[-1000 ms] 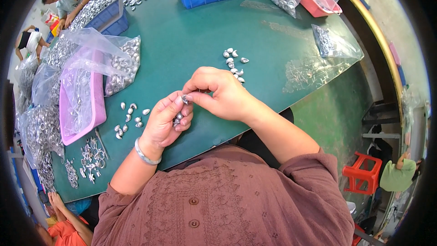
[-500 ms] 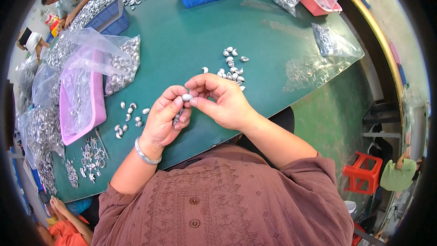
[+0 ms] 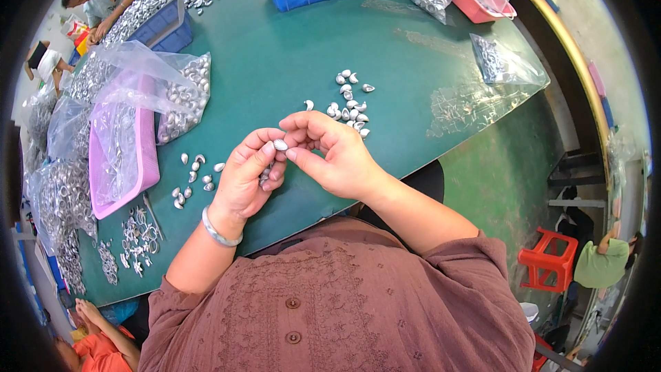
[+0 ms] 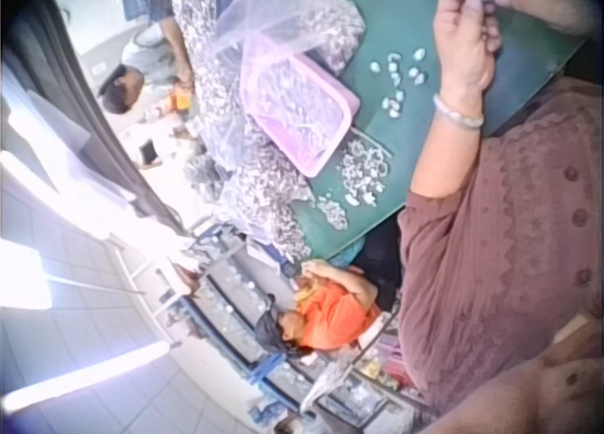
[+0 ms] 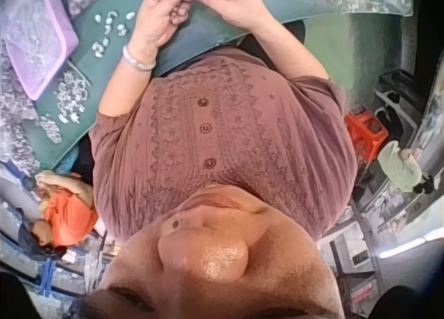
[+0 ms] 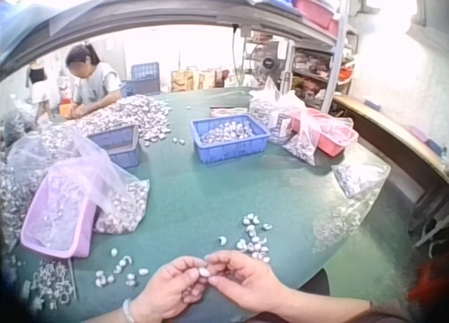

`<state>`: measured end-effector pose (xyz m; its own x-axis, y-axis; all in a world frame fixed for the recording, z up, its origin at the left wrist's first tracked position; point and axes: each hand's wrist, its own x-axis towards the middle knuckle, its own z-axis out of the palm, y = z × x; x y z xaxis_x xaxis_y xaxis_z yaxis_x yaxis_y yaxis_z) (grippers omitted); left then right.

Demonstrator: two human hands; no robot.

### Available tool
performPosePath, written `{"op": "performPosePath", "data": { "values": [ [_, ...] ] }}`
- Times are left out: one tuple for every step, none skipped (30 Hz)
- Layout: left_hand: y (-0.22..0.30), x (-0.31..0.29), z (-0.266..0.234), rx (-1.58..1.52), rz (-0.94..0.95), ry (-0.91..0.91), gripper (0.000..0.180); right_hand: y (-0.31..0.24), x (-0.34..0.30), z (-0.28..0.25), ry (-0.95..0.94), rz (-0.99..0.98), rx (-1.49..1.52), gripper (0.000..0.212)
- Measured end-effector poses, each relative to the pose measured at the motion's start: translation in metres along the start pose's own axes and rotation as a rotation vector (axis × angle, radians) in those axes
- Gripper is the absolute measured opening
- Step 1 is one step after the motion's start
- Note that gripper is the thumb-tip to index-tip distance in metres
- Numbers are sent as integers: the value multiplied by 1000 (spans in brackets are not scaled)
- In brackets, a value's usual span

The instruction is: The person handles small metal components on a table, picking them up individually to check their orientation or quality, and then places them into sorted groups or containers.

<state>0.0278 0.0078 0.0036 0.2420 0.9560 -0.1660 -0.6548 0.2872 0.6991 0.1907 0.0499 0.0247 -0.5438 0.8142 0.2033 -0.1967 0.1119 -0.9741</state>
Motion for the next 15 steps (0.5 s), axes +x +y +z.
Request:
{"op": "performPosePath", "data": {
  "values": [
    [0,0,-1,1,-1,-3,17,0,0,0,12,-5,0,27],
    [0,0,-1,2,-2,-6,17,1,0,0,11,-5,0,27],
    [0,0,-1,2,-1,-6,17,3,-1,0,17,-27,-48,28],
    [0,0,-1,5,11,-4,18,3,-1,0,23,-48,-96,29],
    [-1,0,-1,9,24,-1,18,4,-1,0,22,-48,-96,29],
    [-1,0,-1,9,24,-1,18,4,-1,0,19,-104,-168,30],
    [-1,0,0,22,32,-2,19,4,-1,0,17,-161,-241,31],
    [-1,0,0,36,39,-3,19,4,-1,0,18,-161,-241,31],
    [-1,0,0,36,38,-4,19,6,-1,0,30,-229,-328,31],
    [-2,0,0,37,40,-7,20,6,-1,-1,42,-296,-416,32],
    [-2,0,0,38,42,-10,20,6,-1,-1,44,-296,-417,32],
    [-2,0,1,38,40,-13,20,6,-1,0,41,-316,-463,33],
    [-1,-1,3,9,24,3,19,5,-1,-1,39,-336,-511,34],
    [0,-1,5,-20,8,19,18,3,0,-1,43,-336,-515,34],
    [-1,0,3,-20,6,13,18,-1,3,-2,-22,-403,-582,34]
  ]
}}
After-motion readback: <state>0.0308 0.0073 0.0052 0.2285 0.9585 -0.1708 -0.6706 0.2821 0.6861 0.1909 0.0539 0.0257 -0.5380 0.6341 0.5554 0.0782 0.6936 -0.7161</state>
